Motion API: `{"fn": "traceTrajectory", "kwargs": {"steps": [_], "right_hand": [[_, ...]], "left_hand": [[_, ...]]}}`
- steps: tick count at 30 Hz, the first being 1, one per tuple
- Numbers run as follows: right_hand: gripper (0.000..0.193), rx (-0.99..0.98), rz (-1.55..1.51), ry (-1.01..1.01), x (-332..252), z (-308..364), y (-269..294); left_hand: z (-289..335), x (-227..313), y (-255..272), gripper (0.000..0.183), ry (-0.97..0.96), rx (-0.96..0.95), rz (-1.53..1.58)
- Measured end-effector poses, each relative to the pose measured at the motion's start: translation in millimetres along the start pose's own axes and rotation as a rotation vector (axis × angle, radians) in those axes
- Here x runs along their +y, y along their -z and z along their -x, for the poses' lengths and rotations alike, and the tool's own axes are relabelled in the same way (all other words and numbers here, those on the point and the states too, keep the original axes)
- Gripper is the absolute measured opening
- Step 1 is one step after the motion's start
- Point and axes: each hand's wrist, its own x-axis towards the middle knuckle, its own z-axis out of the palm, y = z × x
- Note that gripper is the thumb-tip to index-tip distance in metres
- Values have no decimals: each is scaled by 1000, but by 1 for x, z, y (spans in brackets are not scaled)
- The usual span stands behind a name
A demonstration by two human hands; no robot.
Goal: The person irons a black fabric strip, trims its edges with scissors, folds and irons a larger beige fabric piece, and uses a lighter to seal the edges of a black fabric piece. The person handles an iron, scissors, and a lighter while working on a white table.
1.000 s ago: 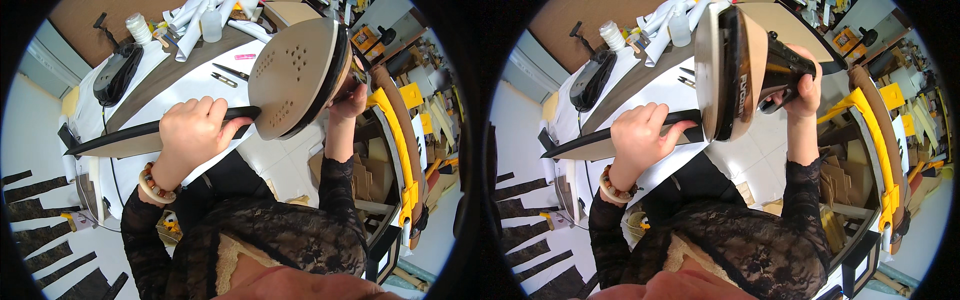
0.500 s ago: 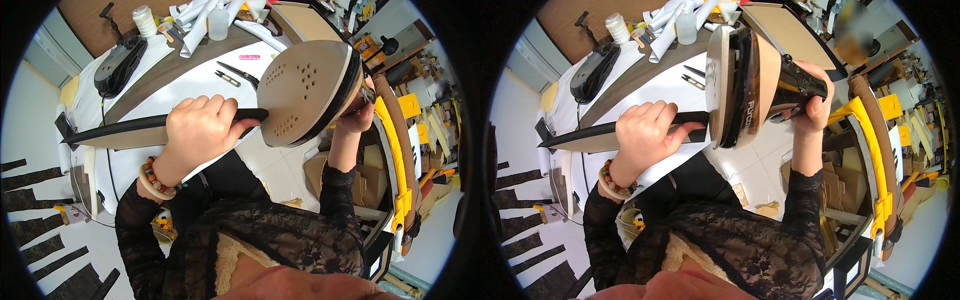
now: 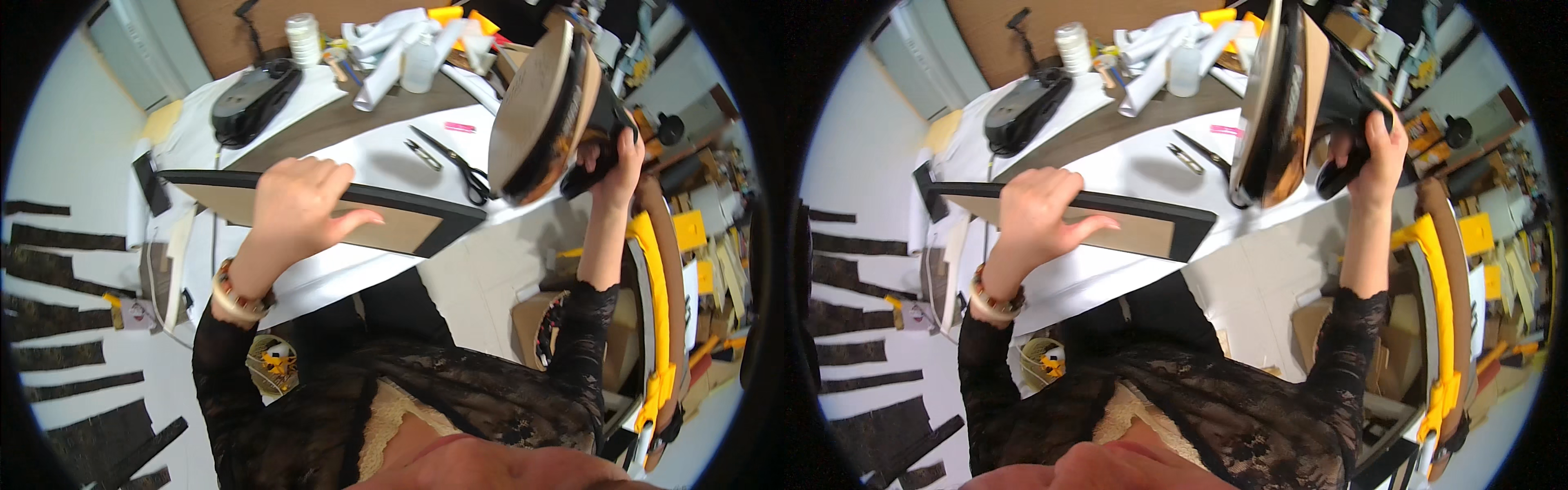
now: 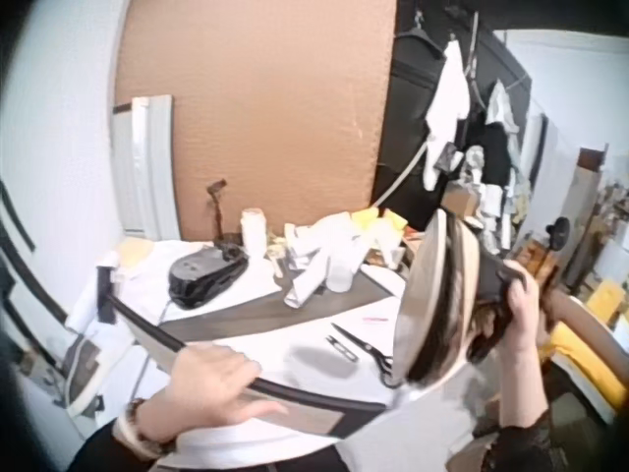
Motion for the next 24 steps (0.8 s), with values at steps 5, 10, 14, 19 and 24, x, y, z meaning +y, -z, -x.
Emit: {"fn": "traceTrajectory", "kwargs": {"steps": [5,10,14,19,24], "right_hand": [[48,-179,389,-2,51,-91,-100],[54,-701,512,285,153,-200,-237],[46,-1061,433,356,216,-261,-336],[39,-1339,358,148,287,-270,-415],[43,-1466,549,140,330,-270,-447]], "left_hand": [[4,1,23,48,7,22,-251],[4,-2,88,43,60,-141,-442],[4,-21,112,43,130,-211,-561],[11,-46,123,46,249,-282,-689],[25,-59,127,50,333,-305,-705]]}}
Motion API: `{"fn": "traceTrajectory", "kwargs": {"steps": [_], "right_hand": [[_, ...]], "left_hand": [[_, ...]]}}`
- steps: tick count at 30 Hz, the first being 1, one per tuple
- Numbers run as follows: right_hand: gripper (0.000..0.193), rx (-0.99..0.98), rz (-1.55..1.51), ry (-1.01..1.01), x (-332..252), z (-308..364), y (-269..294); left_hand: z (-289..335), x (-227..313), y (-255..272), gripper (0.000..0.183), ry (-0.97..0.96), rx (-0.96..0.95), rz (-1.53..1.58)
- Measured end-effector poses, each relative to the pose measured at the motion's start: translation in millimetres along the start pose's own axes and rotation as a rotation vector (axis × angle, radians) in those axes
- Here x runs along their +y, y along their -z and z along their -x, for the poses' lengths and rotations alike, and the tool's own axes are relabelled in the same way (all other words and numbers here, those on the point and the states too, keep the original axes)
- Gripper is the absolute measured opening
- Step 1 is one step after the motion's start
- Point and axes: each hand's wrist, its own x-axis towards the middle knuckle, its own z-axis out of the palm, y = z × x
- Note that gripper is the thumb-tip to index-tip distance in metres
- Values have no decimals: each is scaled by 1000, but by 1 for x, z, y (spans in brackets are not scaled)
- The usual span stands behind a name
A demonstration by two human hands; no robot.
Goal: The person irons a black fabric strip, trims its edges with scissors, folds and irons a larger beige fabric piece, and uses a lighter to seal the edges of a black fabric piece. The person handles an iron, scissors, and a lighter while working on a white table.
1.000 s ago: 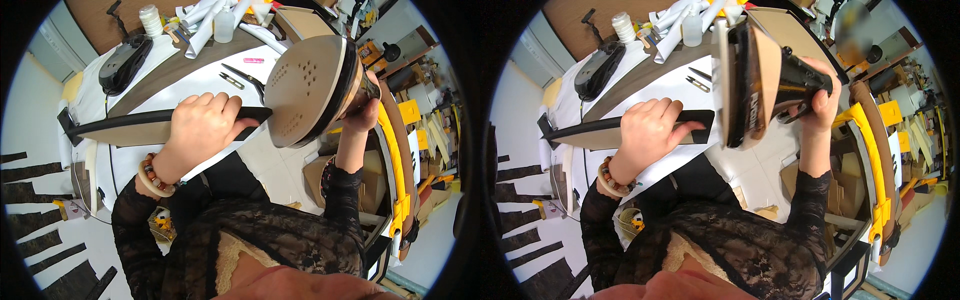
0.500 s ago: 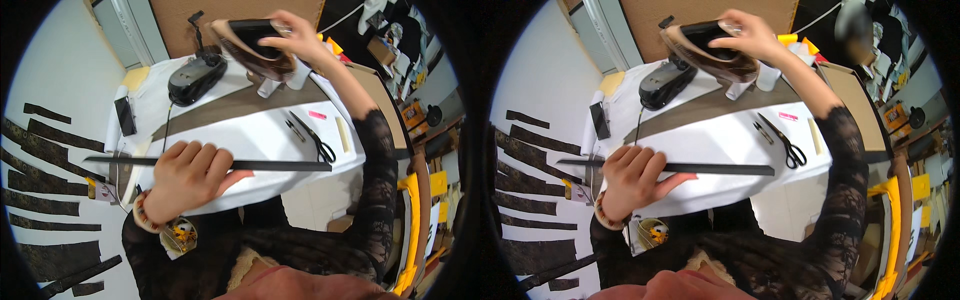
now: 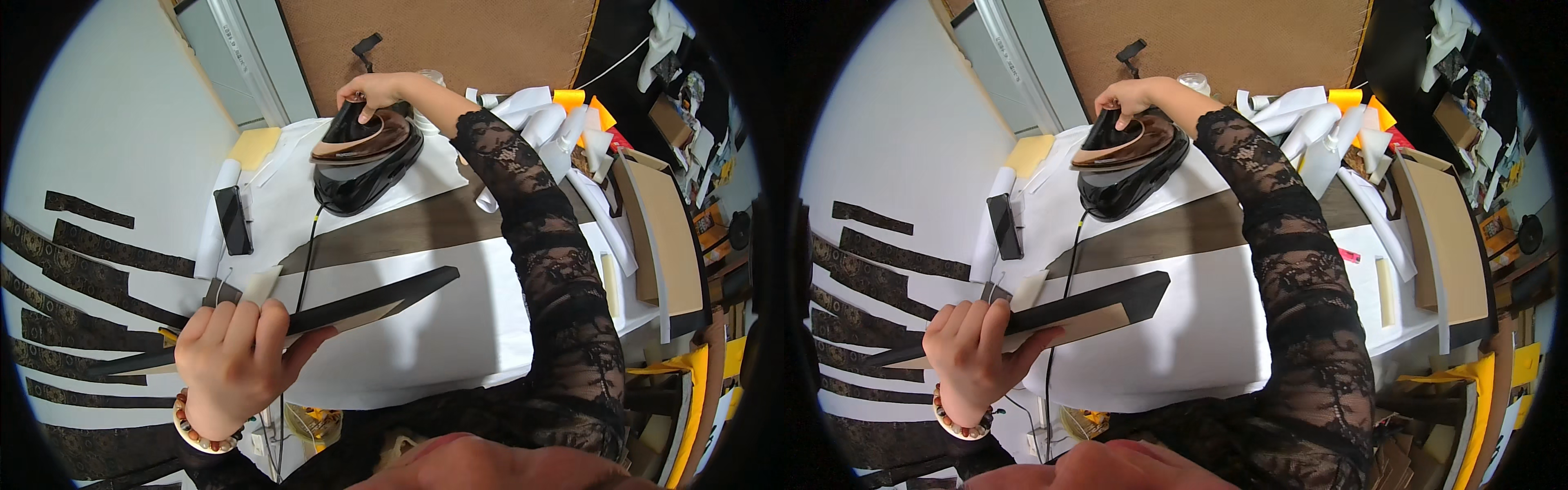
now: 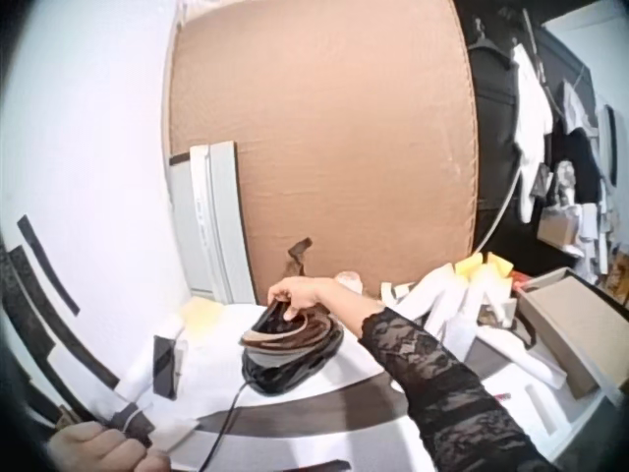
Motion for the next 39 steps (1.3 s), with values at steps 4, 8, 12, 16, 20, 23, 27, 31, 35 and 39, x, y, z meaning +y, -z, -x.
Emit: {"fn": "traceTrajectory", "kwargs": {"steps": [4,8,12,16,20,23,27,31,35,39], "right_hand": [[59,65,673,-116,-33,1,-9],[56,324,-626,298,-112,70,-9],[83,208,-1177,636,-207,188,-83],[42,856,-914,131,-278,254,-159],[18,1216,-1002,179,-298,276,-178],[26,1291,-816,259,-320,300,-178],[23,1219,33,654,-319,331,-174],[24,1127,263,527,-307,354,-175],[50,1373,234,256,-223,386,-157],[32,746,382,-919,-45,491,-199]], "left_hand": [[6,-6,-3,47,-11,11,36],[16,-12,-4,44,-19,97,67],[30,-14,11,43,-10,182,13],[16,4,27,41,-118,277,28],[7,43,32,46,-262,689,-6],[67,98,35,71,-101,484,712],[70,130,21,68,307,97,2806],[54,131,-3,44,882,88,2688],[48,132,-11,27,856,252,2846],[17,154,-8,17,867,425,2744]]}}
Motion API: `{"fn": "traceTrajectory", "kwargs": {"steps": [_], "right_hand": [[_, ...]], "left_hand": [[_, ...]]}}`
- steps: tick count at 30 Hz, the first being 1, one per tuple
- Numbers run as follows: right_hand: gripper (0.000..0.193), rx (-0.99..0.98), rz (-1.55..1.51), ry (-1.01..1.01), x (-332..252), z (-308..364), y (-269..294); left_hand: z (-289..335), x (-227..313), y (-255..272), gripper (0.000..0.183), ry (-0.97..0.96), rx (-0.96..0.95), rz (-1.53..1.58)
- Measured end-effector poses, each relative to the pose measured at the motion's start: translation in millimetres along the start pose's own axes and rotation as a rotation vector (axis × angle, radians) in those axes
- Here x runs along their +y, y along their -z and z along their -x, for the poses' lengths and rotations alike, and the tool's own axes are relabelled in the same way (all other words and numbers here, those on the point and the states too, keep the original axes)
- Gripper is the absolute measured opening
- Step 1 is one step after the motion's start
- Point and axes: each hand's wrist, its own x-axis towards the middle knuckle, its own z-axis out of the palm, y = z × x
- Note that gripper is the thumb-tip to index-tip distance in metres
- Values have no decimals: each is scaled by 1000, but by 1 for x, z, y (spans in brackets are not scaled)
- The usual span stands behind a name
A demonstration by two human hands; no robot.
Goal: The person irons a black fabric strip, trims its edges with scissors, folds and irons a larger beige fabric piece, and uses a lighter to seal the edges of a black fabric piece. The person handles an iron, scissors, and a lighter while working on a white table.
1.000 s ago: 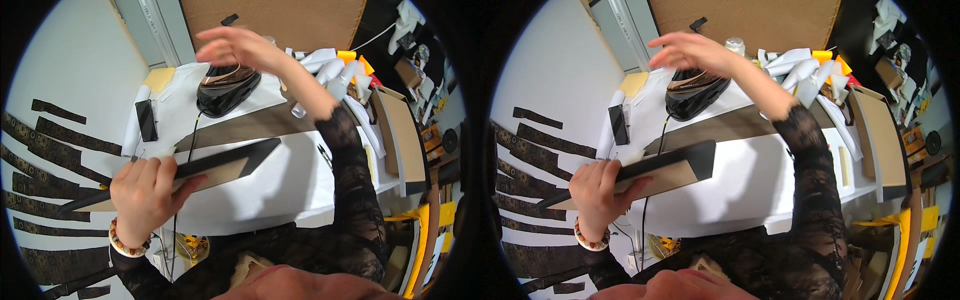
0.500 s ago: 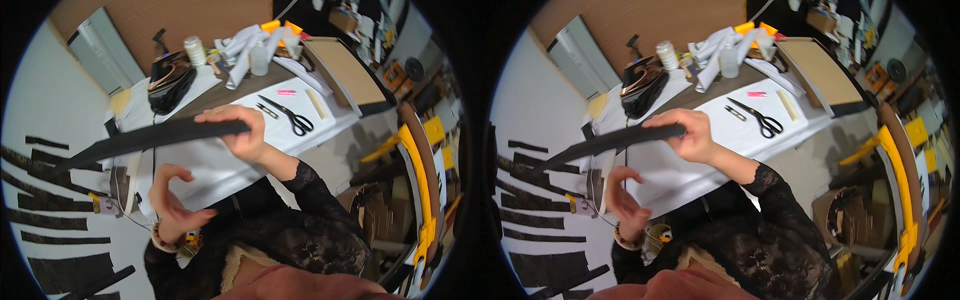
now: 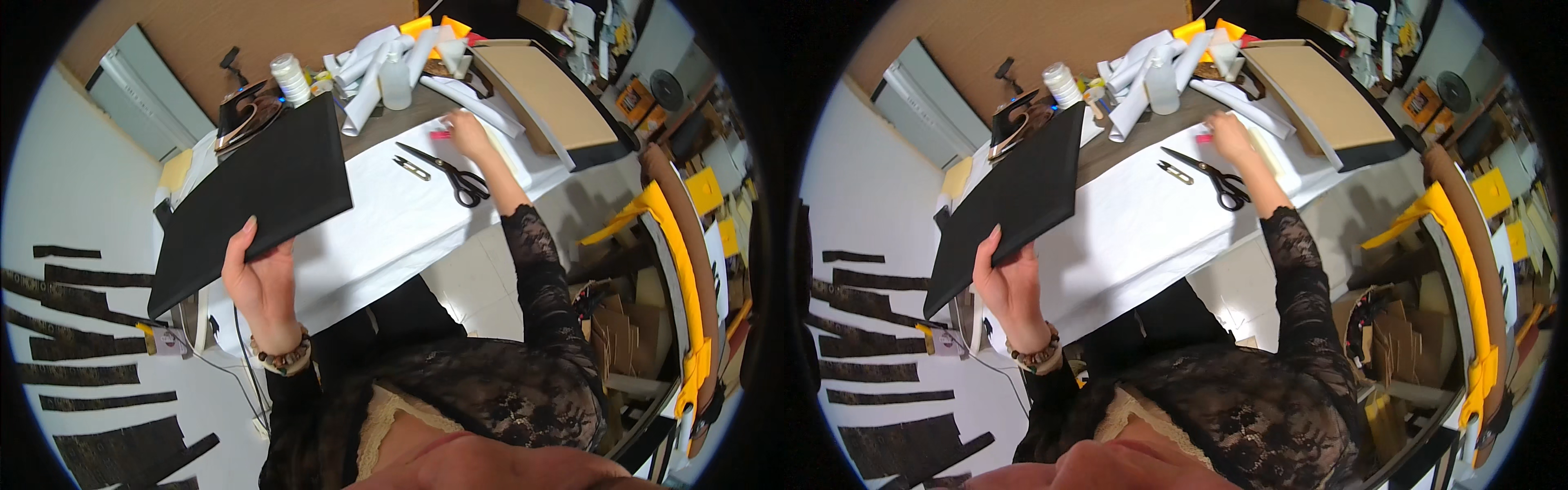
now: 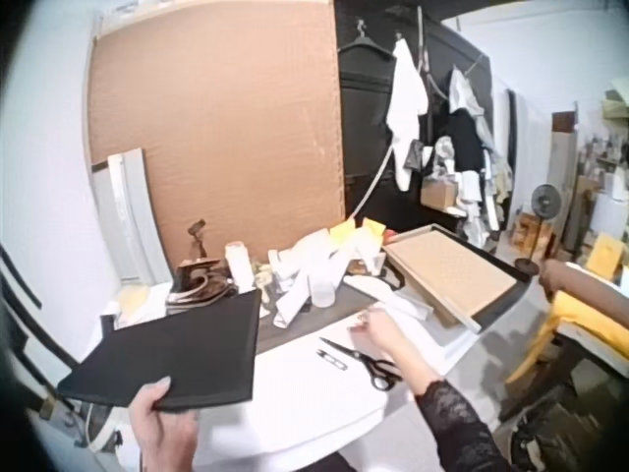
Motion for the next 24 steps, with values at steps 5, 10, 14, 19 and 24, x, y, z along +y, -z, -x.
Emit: {"fn": "traceTrajectory", "kwargs": {"steps": [5,10,14,19,24], "right_hand": [[35,-147,232,96,22,2,-37],[12,182,99,81,26,5,-28],[13,336,-739,-170,-61,19,0],[14,345,-1481,-62,-158,46,20],[20,-125,-1724,154,-239,89,59]], "left_hand": [[-9,9,6,16,-185,97,-141],[-14,11,4,17,-263,163,-175],[-10,13,12,17,-321,218,-229],[-8,13,16,18,-337,251,-255],[-2,12,21,17,-314,256,-260]]}}
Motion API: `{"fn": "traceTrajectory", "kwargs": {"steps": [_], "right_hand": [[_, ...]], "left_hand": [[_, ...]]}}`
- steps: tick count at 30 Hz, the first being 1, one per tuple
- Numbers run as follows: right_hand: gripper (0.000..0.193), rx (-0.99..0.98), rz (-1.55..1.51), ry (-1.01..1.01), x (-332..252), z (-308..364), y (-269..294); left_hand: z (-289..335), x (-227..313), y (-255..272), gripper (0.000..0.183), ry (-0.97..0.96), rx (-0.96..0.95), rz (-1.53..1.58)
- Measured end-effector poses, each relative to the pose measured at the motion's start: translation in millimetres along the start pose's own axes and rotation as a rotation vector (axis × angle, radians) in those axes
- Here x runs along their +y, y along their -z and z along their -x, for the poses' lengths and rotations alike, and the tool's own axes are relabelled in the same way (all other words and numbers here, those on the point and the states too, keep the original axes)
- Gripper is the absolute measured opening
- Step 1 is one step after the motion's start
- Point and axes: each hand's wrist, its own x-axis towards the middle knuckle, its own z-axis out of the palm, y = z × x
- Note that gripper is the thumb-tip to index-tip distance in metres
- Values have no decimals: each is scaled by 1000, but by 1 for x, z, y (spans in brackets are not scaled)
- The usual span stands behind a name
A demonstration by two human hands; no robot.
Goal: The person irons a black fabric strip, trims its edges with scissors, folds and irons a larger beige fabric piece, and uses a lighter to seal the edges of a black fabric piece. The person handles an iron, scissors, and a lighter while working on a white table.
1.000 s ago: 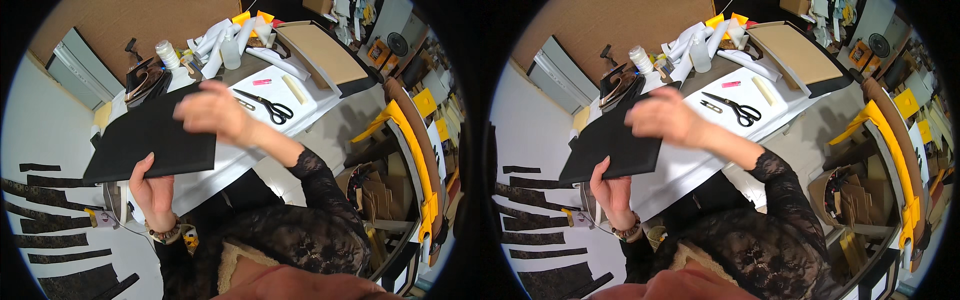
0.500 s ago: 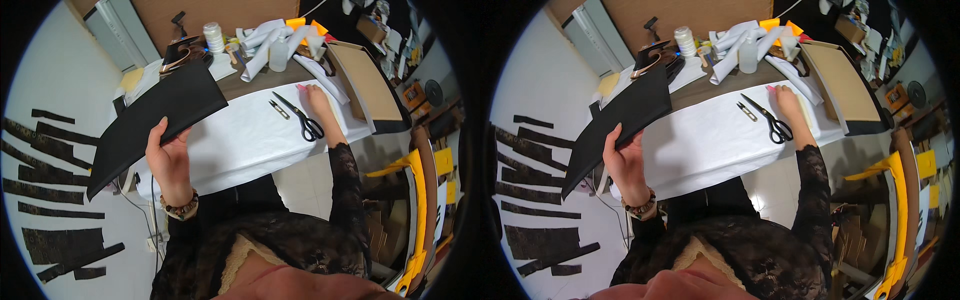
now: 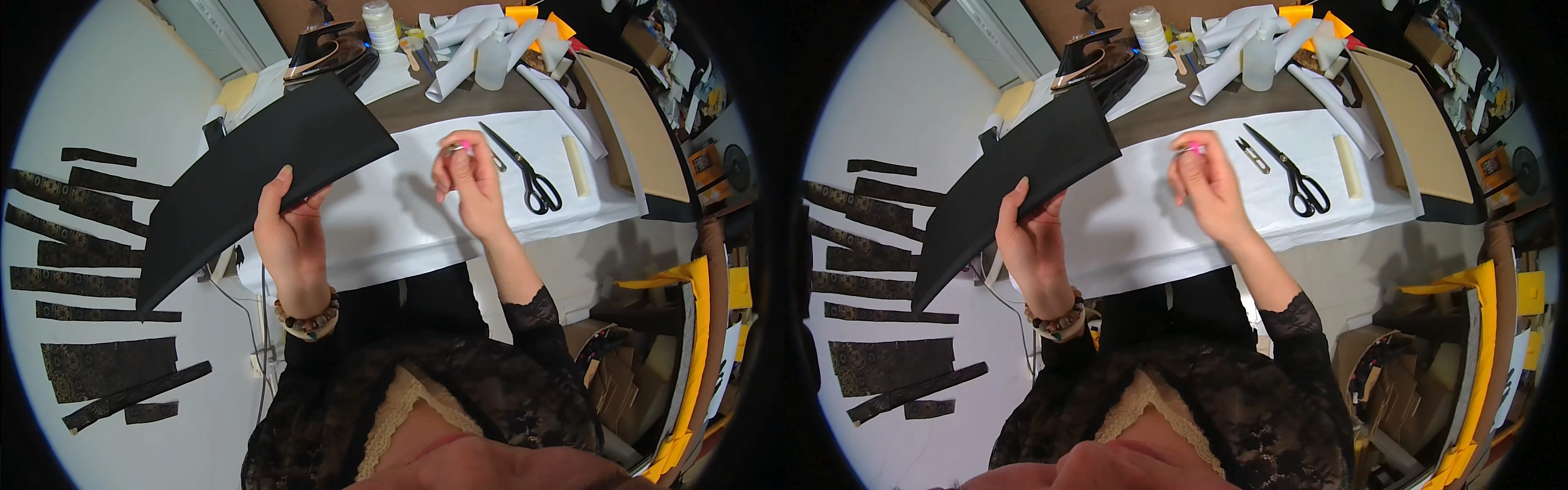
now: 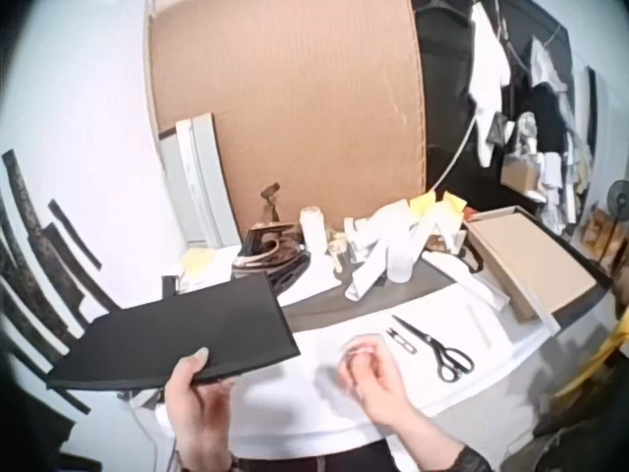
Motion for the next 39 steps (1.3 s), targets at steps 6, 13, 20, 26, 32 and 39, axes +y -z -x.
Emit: {"fn": "traceTrajectory", "kwargs": {"steps": [6,13,20,26,32,39], "right_hand": [[41,-32,-119,-183,-8,6,-33],[61,65,-33,-374,-8,11,-41],[51,101,-65,-370,-3,14,-48],[61,93,12,-387,-11,13,-55],[64,121,46,-424,-14,11,-60],[59,169,91,-388,-14,10,-62]], "left_hand": [[10,3,3,15,-15,18,-38],[12,3,14,17,-53,3,-74],[12,6,20,18,-64,-8,-102],[10,7,23,15,-71,13,-110],[10,6,25,17,-54,10,-98],[10,4,22,21,-21,36,-68]]}}
